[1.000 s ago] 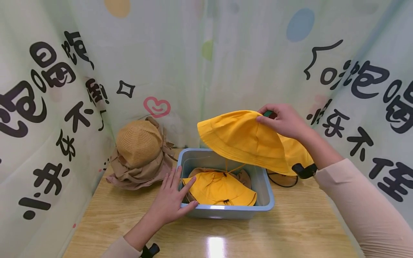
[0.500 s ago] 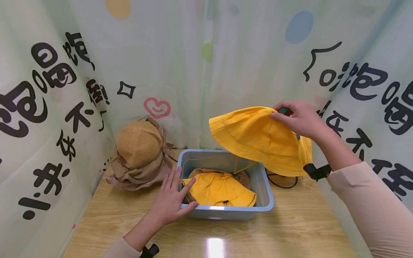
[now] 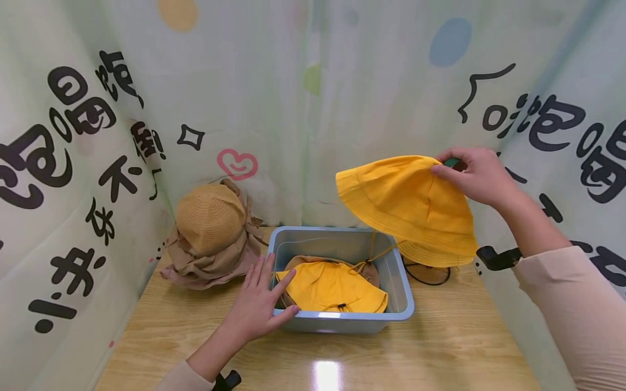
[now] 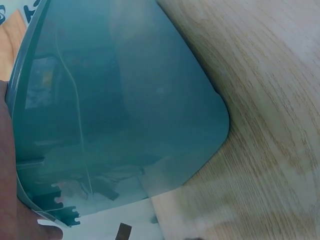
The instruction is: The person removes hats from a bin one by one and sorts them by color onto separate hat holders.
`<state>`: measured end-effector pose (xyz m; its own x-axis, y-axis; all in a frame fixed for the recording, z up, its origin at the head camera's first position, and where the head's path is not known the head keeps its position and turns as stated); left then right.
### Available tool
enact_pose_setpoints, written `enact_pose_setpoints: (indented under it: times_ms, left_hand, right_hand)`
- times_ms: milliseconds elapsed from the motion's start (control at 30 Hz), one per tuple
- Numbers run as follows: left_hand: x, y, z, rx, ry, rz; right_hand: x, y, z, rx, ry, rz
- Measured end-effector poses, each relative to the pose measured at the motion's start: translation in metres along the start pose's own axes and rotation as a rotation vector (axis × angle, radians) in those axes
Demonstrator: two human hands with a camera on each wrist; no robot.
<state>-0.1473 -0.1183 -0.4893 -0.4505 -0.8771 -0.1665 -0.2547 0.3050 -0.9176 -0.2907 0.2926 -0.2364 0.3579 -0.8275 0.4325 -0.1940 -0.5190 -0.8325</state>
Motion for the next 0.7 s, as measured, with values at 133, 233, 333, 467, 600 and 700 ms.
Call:
enact_pose_setpoints:
  times_ms: [133, 233, 333, 467, 600, 700]
  left_hand:
    - [-0.001, 0.000, -0.001, 0.005, 0.005, 0.000]
    - [-0.001, 0.000, -0.001, 0.009, 0.005, 0.002]
    - [0.000, 0.001, -0.001, 0.008, 0.004, 0.006]
    - [0.001, 0.003, 0.000, 0.003, 0.004, 0.007]
    - [0.002, 0.004, 0.000, 0.001, 0.004, 0.008]
    - [0.002, 0.002, 0.000, 0.003, 0.007, 0.008]
  right_hand:
    - [-0.005, -0.005, 0.003, -0.010, 0.023, -0.011]
    - [-0.008, -0.006, 0.004, -0.009, 0.033, -0.003]
    - [-0.011, -0.007, 0.004, -0.010, 0.047, 0.027]
    - [-0.015, -0.009, 0.004, -0.014, 0.059, 0.039]
    - [-0.022, -0.012, 0.005, -0.020, 0.079, 0.032]
    - [-0.028, -0.015, 0.006, -0.030, 0.103, 0.039]
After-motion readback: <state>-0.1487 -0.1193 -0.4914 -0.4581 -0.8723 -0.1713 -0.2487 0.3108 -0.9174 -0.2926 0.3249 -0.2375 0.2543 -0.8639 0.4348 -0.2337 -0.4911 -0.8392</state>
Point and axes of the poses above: each hand's wrist, its own z-axis away from the middle knuckle, its own y-axis out of the palm, x = y × z, the point moved 1 cm from there along -z, towards the middle knuckle, and after that the axes turned 5 degrees about -x, right-handed, at the moved point
